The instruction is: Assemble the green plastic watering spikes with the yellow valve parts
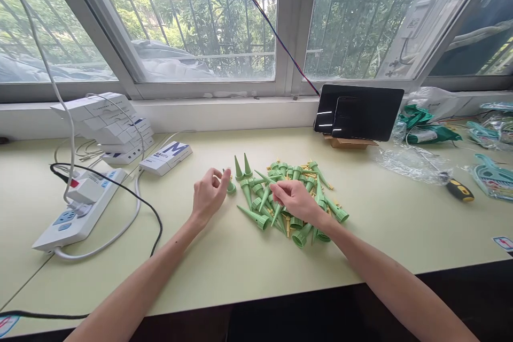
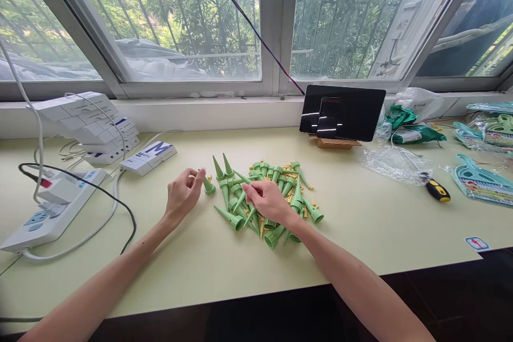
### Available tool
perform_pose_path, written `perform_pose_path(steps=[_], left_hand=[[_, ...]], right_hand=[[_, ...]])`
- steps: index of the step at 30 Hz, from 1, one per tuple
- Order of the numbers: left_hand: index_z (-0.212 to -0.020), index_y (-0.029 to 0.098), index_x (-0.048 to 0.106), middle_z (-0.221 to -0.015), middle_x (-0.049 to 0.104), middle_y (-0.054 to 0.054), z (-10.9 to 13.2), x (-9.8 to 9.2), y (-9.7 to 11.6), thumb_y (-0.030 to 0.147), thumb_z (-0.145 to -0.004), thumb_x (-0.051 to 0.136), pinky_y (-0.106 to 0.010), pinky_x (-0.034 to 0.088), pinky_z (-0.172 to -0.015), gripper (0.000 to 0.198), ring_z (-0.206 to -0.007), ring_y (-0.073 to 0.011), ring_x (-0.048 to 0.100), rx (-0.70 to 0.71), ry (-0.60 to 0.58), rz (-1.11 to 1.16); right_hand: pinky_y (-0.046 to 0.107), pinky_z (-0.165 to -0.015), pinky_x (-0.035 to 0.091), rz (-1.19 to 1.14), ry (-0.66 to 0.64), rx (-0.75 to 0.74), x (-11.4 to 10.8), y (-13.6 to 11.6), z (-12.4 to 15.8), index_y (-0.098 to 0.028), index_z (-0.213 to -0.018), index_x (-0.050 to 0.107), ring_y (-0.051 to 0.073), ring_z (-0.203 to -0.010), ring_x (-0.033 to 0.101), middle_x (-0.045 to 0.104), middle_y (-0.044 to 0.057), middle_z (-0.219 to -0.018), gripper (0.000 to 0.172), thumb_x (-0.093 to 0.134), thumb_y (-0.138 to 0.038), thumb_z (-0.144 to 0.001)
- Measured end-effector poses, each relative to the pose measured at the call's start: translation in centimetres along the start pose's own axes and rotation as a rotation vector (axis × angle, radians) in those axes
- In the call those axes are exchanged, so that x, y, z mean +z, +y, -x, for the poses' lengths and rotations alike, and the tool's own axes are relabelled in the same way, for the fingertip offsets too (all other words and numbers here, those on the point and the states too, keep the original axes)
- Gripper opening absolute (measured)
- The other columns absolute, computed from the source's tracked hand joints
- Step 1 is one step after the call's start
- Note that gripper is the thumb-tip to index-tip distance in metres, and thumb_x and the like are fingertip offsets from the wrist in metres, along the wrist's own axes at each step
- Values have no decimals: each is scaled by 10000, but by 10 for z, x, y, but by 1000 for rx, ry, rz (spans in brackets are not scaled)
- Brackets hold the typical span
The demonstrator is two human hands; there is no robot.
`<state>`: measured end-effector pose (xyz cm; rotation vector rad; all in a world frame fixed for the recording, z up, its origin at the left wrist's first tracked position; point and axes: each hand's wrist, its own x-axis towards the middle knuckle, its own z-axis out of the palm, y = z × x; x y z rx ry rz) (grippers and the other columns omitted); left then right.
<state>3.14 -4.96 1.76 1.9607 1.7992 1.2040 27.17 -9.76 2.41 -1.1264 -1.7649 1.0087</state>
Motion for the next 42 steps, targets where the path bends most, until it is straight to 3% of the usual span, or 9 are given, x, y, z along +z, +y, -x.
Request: perform_pose_path(steps=[3, 5, 7, 10, 13, 21, 26, 33, 42], left_hand=[[-642, 204, 409, -469, 373, 59, 2, -3, 4, 410, -940, 426, -233, 310, -504, 363, -439, -101, 333, 105, 173, 28], [-607, 201, 390, -475, 346, 52, 7, -2, 6, 361, -937, 430, -230, 297, -490, 369, -448, -99, 315, 221, 205, 30], [-590, 194, 418, -473, 336, 53, 13, 2, 8, 338, -937, 442, -226, 287, -474, 376, -441, -92, 300, 347, 108, 38], [-568, 183, 432, -475, 314, 57, 24, 11, 9, 325, -945, 455, -220, 281, -468, 404, -437, -82, 282, 481, -161, 67], [-722, 184, 578, -489, 376, 67, 30, 20, 9, 320, -949, 476, -217, 306, -500, 284, -449, -82, 323, 497, -349, 50], [-767, 186, 611, -508, 401, 69, 26, 19, 5, 320, -927, 518, -213, 333, -518, 229, -470, -84, 353, 478, -384, 46], [-700, 177, 566, -513, 348, 74, 28, 16, 6, 320, -884, 582, -209, 299, -499, 233, -477, -77, 303, 583, -421, 72], [-723, 165, 601, -520, 346, 77, 30, 13, 6, 375, -831, 650, -208, 284, -502, 242, -482, -71, 297, 696, -534, 35], [-746, 147, 665, -485, 380, 73, 29, 8, 11, 500, -792, 691, -208, 289, -485, 357, -455, -67, 316, 692, -660, 48]], right_hand=[[247, -477, 283, 18, 68, -6, -1, 0, -1, -170, -606, 513, 91, -469, 334, 442, -19, -538, 532, 426, -566, -952], [248, -476, 279, 31, 97, -15, -1, 1, -2, -172, -607, 515, 93, -470, 332, 437, -19, -532, 531, 429, -568, -950], [250, -477, 273, 59, 112, -27, 0, 3, -2, -175, -604, 512, 96, -472, 327, 427, -20, -526, 528, 429, -562, -952], [255, -492, 268, 123, 123, -68, 2, 5, -3, -180, -601, 497, 97, -479, 310, 401, -29, -520, 502, 439, -526, -960], [252, -521, 289, 161, 127, -123, 2, 7, -3, -183, -658, 502, 102, -508, 339, 421, -33, -552, 411, 480, -464, -958], [253, -540, 311, 245, 107, -161, 0, 9, -2, -189, -738, 517, 113, -514, 380, 459, -32, -575, 281, 479, -353, -962], [245, -544, 307, 296, 80, -198, 0, 9, -2, -186, -722, 498, 104, -510, 365, 456, -39, -571, 278, 475, -312, -969], [231, -533, 303, 322, 68, -223, 1, 10, -2, -182, -723, 492, 96, -507, 361, 459, -44, -572, 256, 481, -256, -967], [226, -544, 318, 353, 54, -228, 2, 11, -1, -178, -720, 507, 93, -509, 380, 465, -44, -571, 241, 498, -222, -957]])
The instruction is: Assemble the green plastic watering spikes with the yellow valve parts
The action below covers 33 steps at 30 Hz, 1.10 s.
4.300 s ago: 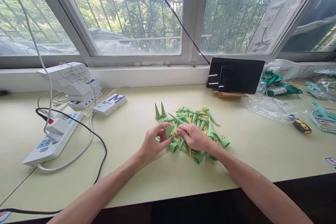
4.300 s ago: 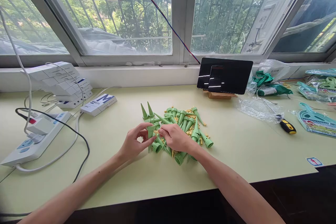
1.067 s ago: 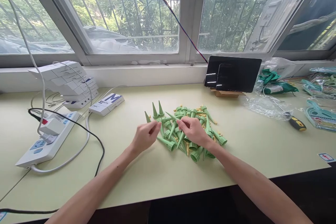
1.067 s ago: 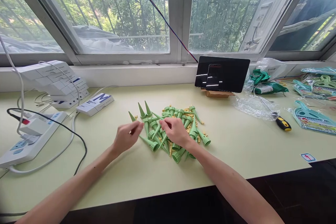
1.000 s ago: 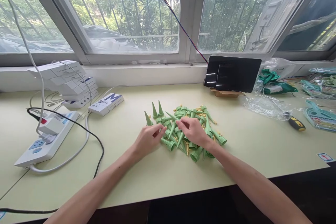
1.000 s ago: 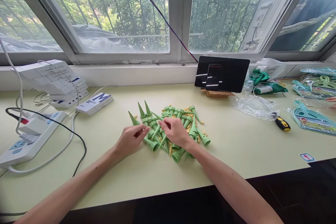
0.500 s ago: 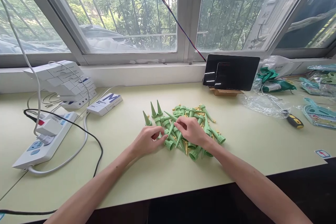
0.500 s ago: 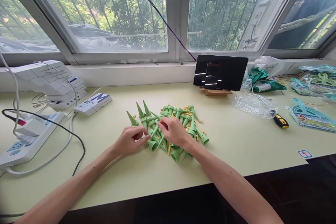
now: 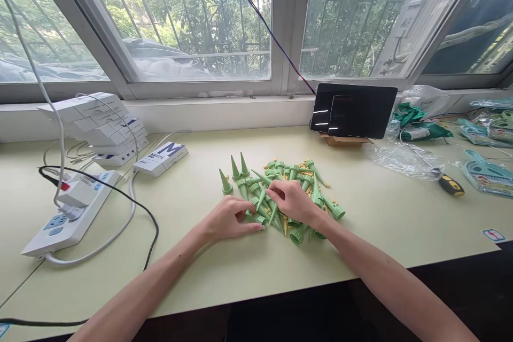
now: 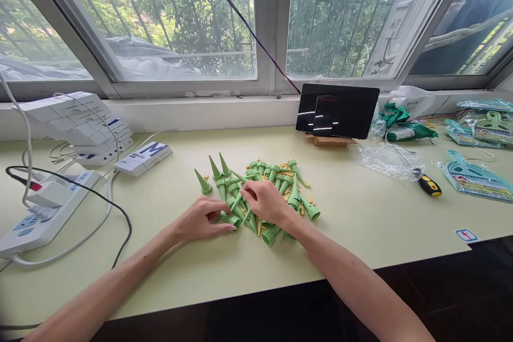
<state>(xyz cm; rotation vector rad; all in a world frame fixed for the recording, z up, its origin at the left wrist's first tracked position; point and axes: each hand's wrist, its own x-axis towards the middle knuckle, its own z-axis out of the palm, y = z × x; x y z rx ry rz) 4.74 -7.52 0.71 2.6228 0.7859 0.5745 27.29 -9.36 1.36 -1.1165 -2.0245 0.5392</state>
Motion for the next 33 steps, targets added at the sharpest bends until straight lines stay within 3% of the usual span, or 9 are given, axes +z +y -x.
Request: perform_pose_path(steps=[9, 20, 28, 33], left_hand=[[-769, 151, 682, -487, 412, 64, -2, -3, 3, 594, -717, 722, -222, 269, -485, 447, -463, -76, 332, -21, -117, 6], [-781, 163, 644, -495, 353, 80, 0, -7, 10, 510, -718, 732, -221, 246, -490, 364, -466, -71, 281, -72, -179, 56], [-759, 160, 603, -530, 252, 90, 0, -14, 6, 388, -726, 722, -234, 209, -501, 259, -495, -69, 226, -100, -112, 251], [-715, 161, 528, -580, 306, 68, -2, -14, 2, 397, -766, 663, -227, 212, -495, 276, -527, -74, 272, -192, 0, 455]], right_hand=[[223, -576, 350, 39, -43, -22, 0, -1, 1, -161, -744, 575, 92, -556, 435, 522, -31, -611, 182, 557, -192, -922], [241, -618, 364, 160, -178, -28, -1, -3, 3, -165, -755, 655, 105, -630, 502, 606, -9, -691, 105, 667, -224, -841], [242, -604, 345, 208, -206, 5, -1, -4, 2, -161, -678, 627, 94, -597, 464, 569, -24, -640, 152, 681, -199, -815], [243, -595, 340, 213, -214, 11, 0, -4, 2, -154, -643, 604, 96, -590, 458, 576, -16, -634, 196, 653, -165, -833]])
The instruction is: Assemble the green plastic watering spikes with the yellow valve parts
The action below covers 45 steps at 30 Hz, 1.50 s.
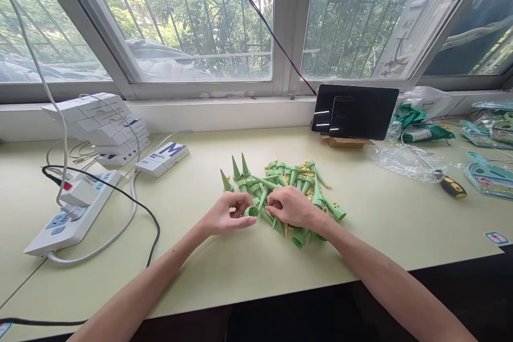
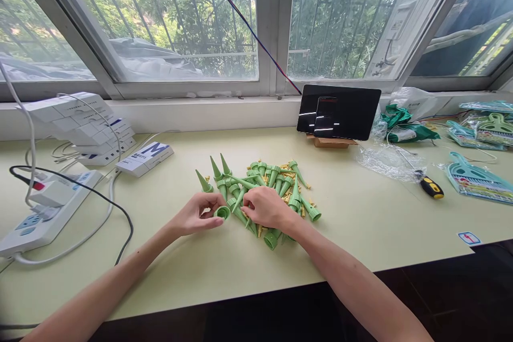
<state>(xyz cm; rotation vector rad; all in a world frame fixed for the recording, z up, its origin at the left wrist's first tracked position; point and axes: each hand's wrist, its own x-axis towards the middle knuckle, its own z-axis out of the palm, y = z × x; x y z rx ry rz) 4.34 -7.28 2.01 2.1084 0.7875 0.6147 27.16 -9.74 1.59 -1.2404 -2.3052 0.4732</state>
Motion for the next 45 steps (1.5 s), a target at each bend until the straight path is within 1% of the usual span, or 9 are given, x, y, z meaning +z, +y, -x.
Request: perform_pose_path(steps=[2, 7, 11, 14, 20, 30, 45], left_hand=[[-696, 162, 504, -602, 325, 57, -1, 2, 0, 395, -778, 644, -220, 217, -490, 284, -543, -77, 285, -27, 33, 37], [-675, 159, 488, -580, 313, 62, -1, 6, 0, 384, -789, 651, -219, 223, -497, 300, -540, -74, 273, -47, 7, 20], [-637, 148, 494, -594, 365, 41, -1, 6, 2, 417, -823, 606, -223, 241, -512, 346, -565, -84, 309, -44, 69, 39], [-650, 143, 521, -591, 391, 35, -1, 5, 4, 449, -855, 561, -218, 241, -502, 370, -555, -84, 322, -74, 104, 104], [-656, 143, 501, -584, 340, 48, -1, 7, 2, 448, -889, 540, -220, 202, -494, 385, -536, -72, 268, -83, 117, 197], [-652, 149, 475, -585, 329, 47, -1, 8, 1, 468, -893, 523, -223, 201, -495, 402, -539, -76, 262, -86, 123, 175], [-667, 148, 510, -583, 339, 45, -1, 9, 1, 464, -894, 524, -218, 210, -491, 390, -539, -81, 271, -92, 146, 153]], right_hand=[[247, -598, 343, 3, -2, 1, 0, 0, 0, -155, -649, 613, 103, -597, 467, 587, -9, -642, 188, 659, -170, -831], [251, -593, 332, 25, 6, 1, 1, 0, 1, -161, -667, 628, 111, -606, 474, 592, -5, -656, 154, 673, -187, -812], [249, -581, 312, 47, 8, 5, 0, -2, 2, -163, -678, 632, 103, -587, 452, 563, -14, -634, 133, 674, -201, -799], [247, -570, 293, 61, 8, 15, 0, -3, 3, -167, -707, 648, 101, -580, 450, 554, -17, -624, 100, 671, -216, -791], [247, -556, 266, 100, -4, 31, 0, -4, 4, -170, -738, 666, 107, -584, 458, 574, -2, -640, 73, 666, -230, -781], [257, -567, 285, 118, -11, 30, 1, -3, 4, -182, -756, 667, 126, -601, 489, 604, 7, -655, 53, 667, -221, -792], [268, -606, 344, 53, -45, 48, 1, -1, 1, -185, -730, 682, 147, -652, 547, 641, 21, -694, 117, 692, -193, -847]])
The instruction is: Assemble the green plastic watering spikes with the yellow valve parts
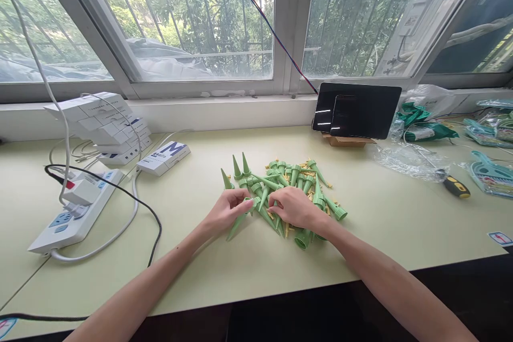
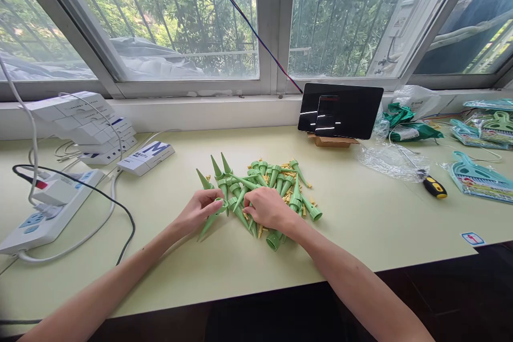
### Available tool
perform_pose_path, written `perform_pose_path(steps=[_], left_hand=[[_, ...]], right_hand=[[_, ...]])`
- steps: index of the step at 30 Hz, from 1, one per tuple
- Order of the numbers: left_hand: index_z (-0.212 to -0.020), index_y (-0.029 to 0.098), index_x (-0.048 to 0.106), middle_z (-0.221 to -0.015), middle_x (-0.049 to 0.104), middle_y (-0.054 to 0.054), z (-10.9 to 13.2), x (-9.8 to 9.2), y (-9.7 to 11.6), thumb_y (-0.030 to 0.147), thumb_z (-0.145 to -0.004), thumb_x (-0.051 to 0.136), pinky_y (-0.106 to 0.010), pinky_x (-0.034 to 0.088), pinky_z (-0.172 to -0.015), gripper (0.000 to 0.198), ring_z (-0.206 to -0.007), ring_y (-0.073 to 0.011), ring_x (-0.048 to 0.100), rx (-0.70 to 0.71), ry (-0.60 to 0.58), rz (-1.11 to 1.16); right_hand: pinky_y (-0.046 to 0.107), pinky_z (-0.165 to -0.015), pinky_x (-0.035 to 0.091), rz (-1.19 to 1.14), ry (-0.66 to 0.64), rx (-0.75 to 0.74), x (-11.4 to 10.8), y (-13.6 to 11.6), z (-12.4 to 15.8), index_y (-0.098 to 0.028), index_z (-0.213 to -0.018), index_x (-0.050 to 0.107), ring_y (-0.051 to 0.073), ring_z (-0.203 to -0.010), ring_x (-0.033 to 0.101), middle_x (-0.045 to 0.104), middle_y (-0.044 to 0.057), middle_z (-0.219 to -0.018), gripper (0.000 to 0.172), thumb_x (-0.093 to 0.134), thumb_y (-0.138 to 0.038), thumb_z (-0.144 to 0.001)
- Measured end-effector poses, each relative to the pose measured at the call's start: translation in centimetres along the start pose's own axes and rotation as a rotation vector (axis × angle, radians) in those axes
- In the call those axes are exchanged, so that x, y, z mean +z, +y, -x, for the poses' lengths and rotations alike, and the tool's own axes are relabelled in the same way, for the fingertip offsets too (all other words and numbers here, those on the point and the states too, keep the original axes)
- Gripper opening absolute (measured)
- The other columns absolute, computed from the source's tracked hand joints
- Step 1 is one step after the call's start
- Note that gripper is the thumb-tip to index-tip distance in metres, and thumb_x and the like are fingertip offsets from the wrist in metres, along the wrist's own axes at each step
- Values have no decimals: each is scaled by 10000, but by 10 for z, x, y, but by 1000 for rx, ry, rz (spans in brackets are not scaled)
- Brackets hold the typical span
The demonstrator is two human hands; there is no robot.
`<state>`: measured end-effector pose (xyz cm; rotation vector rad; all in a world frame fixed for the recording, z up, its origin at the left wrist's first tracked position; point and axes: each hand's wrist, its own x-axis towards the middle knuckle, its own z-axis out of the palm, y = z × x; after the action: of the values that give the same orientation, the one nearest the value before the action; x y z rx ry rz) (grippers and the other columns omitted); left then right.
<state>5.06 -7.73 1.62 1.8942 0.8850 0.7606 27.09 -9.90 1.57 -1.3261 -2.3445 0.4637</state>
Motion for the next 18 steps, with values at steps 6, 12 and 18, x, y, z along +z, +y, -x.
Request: perform_pose_path(steps=[6, 12, 18], left_hand=[[-671, 148, 514, -558, 323, 53, 0, 0, 0, 486, -881, 539, -201, 232, -458, 398, -510, -72, 284, -17, 25, 11], [-654, 153, 505, -531, 309, 64, 1, 0, -5, 512, -874, 554, -181, 263, -415, 424, -453, -59, 307, -67, 43, 104], [-699, 144, 525, -527, 490, 32, 0, 2, -1, 516, -872, 573, -175, 231, -378, 413, -404, -43, 322, -141, 72, 201]], right_hand=[[264, -603, 347, -30, 21, 1, -3, -2, 1, -178, -739, 682, 138, -631, 537, 631, 16, -686, 125, 680, -192, -863], [248, -612, 359, -135, 60, -8, -6, -5, 0, -163, -755, 650, 128, -643, 542, 638, 13, -707, 134, 636, -137, -885], [233, -578, 339, -250, 174, -9, -4, -3, -1, -164, -801, 591, 110, -585, 449, 536, -24, -640, 129, 600, -205, -923]])
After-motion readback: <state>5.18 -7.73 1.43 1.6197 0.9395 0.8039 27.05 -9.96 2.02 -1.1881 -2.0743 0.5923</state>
